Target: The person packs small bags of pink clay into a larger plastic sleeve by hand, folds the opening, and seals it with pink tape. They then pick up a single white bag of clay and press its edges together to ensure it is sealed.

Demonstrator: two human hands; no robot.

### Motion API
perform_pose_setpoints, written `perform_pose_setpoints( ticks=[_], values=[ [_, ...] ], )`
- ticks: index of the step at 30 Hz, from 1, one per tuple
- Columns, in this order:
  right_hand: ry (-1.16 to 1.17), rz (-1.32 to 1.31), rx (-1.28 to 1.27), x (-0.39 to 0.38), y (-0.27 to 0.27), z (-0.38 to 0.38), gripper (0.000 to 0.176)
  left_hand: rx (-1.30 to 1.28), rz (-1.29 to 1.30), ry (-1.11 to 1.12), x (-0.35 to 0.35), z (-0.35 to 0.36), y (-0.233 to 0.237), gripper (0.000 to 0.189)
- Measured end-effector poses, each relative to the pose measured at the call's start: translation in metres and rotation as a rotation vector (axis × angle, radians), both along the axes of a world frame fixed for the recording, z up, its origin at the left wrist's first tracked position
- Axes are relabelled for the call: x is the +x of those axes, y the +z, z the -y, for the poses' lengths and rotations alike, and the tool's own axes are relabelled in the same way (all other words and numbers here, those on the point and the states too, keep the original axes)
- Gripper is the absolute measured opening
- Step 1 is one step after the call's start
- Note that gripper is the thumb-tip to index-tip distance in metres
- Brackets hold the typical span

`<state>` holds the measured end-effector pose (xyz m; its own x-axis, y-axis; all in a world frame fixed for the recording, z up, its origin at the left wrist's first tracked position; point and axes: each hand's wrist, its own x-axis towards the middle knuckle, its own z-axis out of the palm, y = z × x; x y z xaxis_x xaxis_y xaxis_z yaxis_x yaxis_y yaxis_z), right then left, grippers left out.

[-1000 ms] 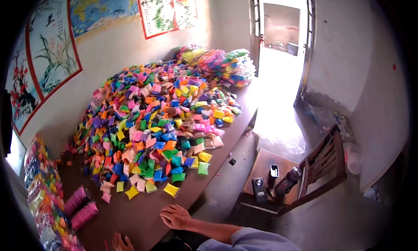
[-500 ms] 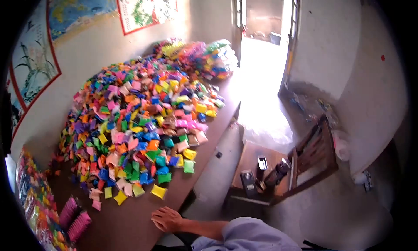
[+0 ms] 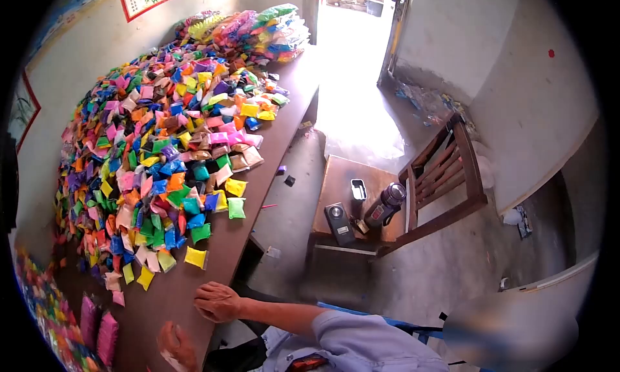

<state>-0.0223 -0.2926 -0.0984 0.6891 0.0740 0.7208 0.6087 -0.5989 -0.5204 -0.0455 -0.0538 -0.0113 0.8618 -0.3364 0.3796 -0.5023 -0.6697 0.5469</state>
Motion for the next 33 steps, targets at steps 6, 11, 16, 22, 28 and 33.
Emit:
perform_pose_setpoints(
  ticks=[6, 11, 16, 22, 28, 33],
  values=[
    [-0.002, -0.004, 0.016, -0.001, 0.001, -0.001, 0.014, -0.282, -0.056, 0.114, -0.016, -0.033, -0.025, 0.043],
    [-0.018, 0.001, 0.032, -0.002, -0.002, -0.002, 0.015, 0.302, 0.043, 0.497, -0.040, -0.034, -0.032, 0.038],
    [-0.020, -0.014, 0.022, -0.002, 0.003, 0.001, 0.015, 0.267, 0.161, 0.522, -0.034, -0.079, -0.096, 0.030],
    [-0.042, -0.023, 0.033, -0.002, 0.006, 0.000, 0.018, 0.300, 0.121, 0.573, -0.038, -0.063, -0.080, 0.027],
    [-0.054, -0.028, 0.052, -0.003, 0.011, 0.001, 0.015, 0.276, 0.142, 0.565, -0.038, -0.058, -0.077, 0.027],
    [0.002, -0.067, 0.002, -0.005, 0.014, 0.004, 0.013, 0.303, 0.163, 0.609, -0.040, -0.052, -0.068, 0.024]
  ],
)
